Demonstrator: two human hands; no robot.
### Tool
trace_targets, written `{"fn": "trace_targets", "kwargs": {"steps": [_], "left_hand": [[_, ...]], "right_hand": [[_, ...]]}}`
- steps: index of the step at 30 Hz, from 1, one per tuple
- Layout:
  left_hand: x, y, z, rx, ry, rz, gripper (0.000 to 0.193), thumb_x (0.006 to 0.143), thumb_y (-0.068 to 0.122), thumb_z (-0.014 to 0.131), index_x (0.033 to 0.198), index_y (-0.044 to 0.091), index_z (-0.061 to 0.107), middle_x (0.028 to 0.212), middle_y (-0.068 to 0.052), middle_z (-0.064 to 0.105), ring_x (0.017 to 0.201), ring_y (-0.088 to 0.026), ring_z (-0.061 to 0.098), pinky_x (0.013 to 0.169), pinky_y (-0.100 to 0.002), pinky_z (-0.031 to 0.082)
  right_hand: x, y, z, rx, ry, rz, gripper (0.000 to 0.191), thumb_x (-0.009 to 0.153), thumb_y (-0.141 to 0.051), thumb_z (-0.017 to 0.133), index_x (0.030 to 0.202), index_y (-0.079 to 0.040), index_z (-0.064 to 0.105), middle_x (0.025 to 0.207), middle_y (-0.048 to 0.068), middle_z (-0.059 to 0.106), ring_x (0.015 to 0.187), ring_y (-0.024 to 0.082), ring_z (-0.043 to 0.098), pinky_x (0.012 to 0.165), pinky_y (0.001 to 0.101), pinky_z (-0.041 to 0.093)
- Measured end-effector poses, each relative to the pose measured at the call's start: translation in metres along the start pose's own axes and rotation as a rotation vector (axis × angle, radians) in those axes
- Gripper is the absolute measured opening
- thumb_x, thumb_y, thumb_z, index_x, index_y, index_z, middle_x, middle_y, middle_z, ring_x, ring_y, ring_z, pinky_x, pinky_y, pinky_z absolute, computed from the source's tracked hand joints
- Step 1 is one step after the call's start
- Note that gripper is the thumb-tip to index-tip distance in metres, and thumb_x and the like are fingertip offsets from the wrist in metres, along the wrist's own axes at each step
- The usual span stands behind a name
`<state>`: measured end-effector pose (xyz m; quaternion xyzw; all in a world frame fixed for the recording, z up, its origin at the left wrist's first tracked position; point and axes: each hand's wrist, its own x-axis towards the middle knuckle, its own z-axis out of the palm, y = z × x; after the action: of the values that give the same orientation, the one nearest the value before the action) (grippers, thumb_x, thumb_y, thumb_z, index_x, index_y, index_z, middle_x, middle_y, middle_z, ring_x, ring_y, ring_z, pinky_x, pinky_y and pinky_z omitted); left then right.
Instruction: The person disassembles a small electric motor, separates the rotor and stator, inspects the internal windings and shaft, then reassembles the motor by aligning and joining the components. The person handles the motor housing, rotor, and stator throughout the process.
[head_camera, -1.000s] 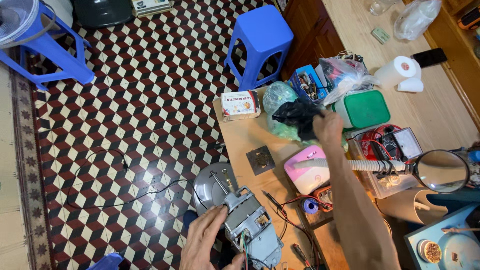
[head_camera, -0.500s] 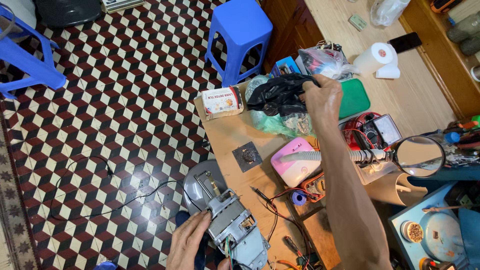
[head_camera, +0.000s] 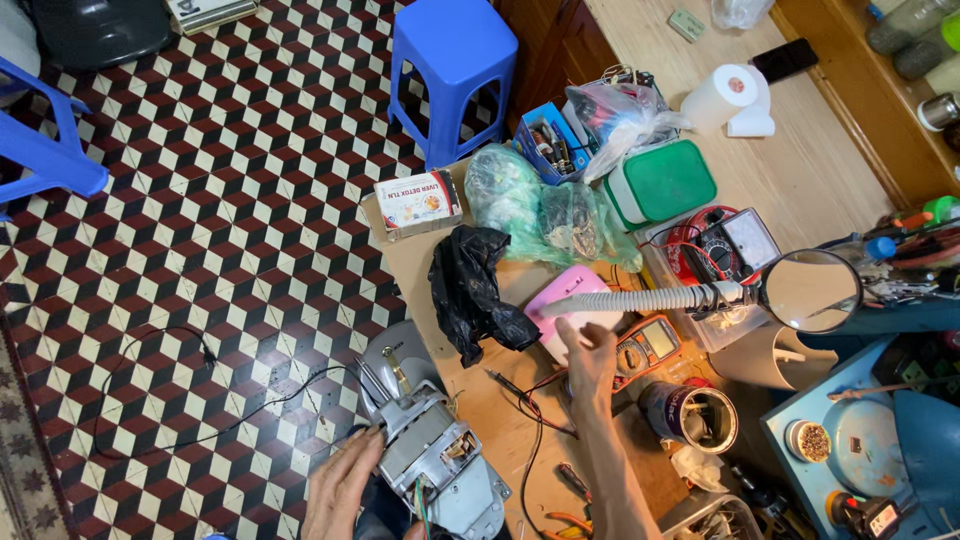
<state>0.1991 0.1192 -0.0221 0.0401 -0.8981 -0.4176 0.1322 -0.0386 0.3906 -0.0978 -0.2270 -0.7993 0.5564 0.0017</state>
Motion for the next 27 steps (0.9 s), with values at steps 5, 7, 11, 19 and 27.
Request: {"fn": "trace_targets", "kwargs": {"steps": [5,7,11,19,27], "left_hand": [[-0.002,-0.003,0.001,0.003,-0.017,-0.045,0.096,0.069,0.051,0.085,0.141,-0.002,0.048,0.141,-0.026,0.051,0.134,-0.043,0.045,0.11,-0.056,0.036],[-0.002,-0.001,0.001,-0.008,-0.002,-0.043,0.095,0.071,0.051,0.084,0.141,-0.002,0.048,0.141,-0.026,0.052,0.135,-0.042,0.046,0.11,-0.055,0.037],[0.0,0.002,-0.001,-0.008,0.01,-0.036,0.095,0.072,0.052,0.084,0.141,-0.002,0.048,0.141,-0.027,0.051,0.134,-0.043,0.046,0.109,-0.056,0.037],[0.002,0.001,-0.001,-0.005,0.029,-0.01,0.095,0.072,0.053,0.083,0.14,-0.003,0.048,0.139,-0.027,0.053,0.133,-0.042,0.048,0.109,-0.055,0.039],[0.001,-0.007,0.0,-0.027,0.005,0.011,0.096,0.07,0.053,0.084,0.139,-0.003,0.048,0.139,-0.027,0.052,0.132,-0.043,0.048,0.11,-0.056,0.038]], "right_hand": [[0.051,-0.026,-0.01,0.169,-0.136,0.017,0.058,0.081,-0.033,0.079,0.122,0.002,0.058,0.089,0.015,0.072,0.061,0.019,0.064,0.051,0.0331,0.047],[0.051,-0.032,-0.01,0.167,-0.084,0.025,0.047,0.084,-0.027,0.078,0.109,0.011,0.066,0.084,0.02,0.071,0.06,0.021,0.065,0.054,0.033,0.05],[0.03,-0.032,-0.019,0.15,0.045,0.087,0.032,0.085,-0.02,0.073,0.099,0.009,0.071,0.08,0.02,0.072,0.06,0.021,0.071,0.057,0.0322,0.06],[0.022,-0.03,-0.022,0.367,0.2,0.051,0.027,0.088,-0.013,0.07,0.095,0.012,0.062,0.083,0.02,0.07,0.063,0.027,0.071,0.059,0.0349,0.065],[0.017,-0.026,-0.008,0.279,0.288,0.098,0.026,0.088,-0.012,0.067,0.093,0.012,0.059,0.08,0.022,0.068,0.058,0.028,0.071,0.048,0.0379,0.062]]}}
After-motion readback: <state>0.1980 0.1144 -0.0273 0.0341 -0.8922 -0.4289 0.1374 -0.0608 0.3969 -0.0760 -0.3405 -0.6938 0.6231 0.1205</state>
